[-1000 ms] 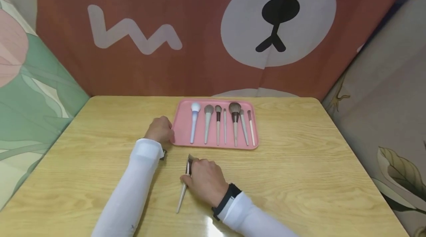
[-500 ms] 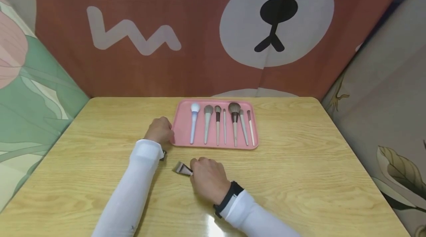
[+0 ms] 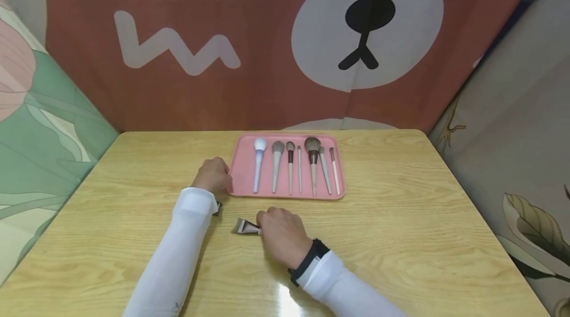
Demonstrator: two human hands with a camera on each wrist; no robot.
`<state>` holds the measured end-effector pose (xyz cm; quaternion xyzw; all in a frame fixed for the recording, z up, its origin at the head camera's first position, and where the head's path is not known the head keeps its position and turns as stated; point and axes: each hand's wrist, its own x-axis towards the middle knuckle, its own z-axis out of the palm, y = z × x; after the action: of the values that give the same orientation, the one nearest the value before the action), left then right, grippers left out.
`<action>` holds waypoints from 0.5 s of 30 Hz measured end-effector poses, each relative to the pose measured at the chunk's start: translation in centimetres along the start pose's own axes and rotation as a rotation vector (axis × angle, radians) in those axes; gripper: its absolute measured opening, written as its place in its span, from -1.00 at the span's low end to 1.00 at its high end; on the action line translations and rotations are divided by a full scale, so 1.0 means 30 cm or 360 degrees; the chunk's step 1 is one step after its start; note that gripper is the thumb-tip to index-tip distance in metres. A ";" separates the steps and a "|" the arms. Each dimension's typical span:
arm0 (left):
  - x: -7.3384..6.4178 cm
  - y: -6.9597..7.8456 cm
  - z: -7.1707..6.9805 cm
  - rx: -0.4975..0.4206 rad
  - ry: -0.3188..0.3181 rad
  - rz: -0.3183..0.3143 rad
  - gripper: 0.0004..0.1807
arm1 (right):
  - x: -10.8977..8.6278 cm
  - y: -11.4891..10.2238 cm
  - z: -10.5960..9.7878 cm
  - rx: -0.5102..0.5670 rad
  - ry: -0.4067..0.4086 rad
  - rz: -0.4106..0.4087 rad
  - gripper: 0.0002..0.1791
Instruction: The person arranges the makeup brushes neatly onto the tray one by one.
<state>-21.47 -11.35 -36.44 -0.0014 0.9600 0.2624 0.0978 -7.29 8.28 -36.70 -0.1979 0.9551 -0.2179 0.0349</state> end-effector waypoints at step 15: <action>0.002 0.001 -0.001 -0.0005 -0.0001 -0.0003 -0.96 | 0.009 0.006 -0.012 -0.0095 -0.0047 -0.0015 -0.85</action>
<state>-21.52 -11.34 -36.41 -0.0023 0.9596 0.2637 0.0983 -7.66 8.48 -36.45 -0.2063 0.9596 -0.1866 0.0420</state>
